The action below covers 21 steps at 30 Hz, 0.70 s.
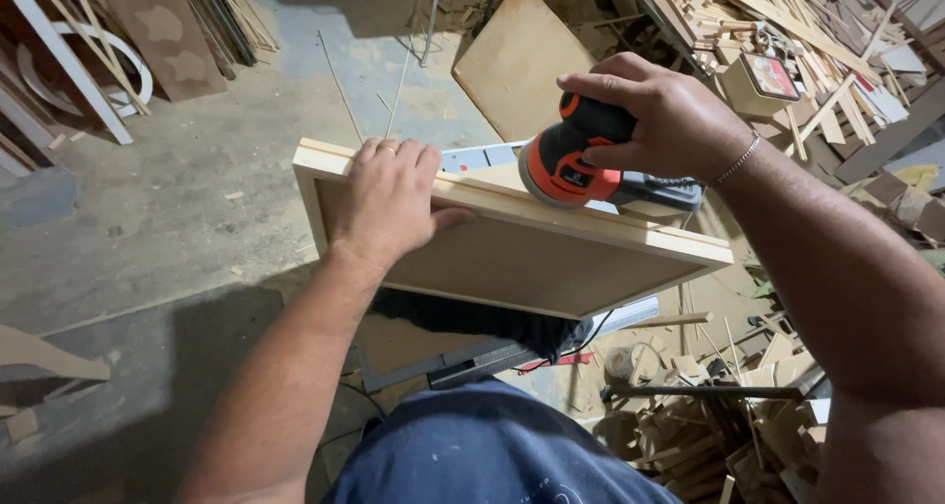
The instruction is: Sanding the edges and surfaces of a wooden frame using an orbital sander in a workshop.
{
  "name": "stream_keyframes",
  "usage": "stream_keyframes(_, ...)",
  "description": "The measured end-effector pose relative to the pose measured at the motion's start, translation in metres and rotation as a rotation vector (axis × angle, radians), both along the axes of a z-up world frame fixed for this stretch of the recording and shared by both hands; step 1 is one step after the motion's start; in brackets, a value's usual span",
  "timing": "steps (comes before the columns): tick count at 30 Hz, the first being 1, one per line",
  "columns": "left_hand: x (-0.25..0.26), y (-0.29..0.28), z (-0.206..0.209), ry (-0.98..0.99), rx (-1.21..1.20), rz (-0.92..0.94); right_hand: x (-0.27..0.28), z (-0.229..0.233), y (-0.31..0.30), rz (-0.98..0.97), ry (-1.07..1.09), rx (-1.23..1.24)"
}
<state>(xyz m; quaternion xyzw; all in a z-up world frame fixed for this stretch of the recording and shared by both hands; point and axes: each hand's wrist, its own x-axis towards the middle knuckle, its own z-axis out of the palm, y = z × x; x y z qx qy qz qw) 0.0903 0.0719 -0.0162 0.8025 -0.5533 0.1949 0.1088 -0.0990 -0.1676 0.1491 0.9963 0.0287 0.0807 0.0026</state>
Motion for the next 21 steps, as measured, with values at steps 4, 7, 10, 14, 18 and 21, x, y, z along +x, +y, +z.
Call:
stream_keyframes(4,0.007,0.004,-0.004,0.056,-0.016,0.003,0.009,0.001,0.005,-0.007,0.012,-0.002)
stream_keyframes(7,0.012,0.011,-0.003,0.066,-0.064,0.024,0.015,0.001,0.008,0.001,0.023,-0.010)
stream_keyframes(10,0.018,0.020,0.000,0.085,-0.050,0.039,0.022,0.001,0.010,0.032,0.013,0.005)
stream_keyframes(14,0.025,0.029,-0.004,-0.008,-0.098,0.090,0.030,0.002,0.014,0.037,0.027,0.038)
stream_keyframes(18,0.032,0.034,-0.006,0.106,-0.041,0.103,0.039,0.002,0.018,0.040,0.033,0.008)
stream_keyframes(21,0.033,0.037,-0.010,0.149,-0.074,0.102,0.045,0.003,0.020,0.082,0.047,0.047)
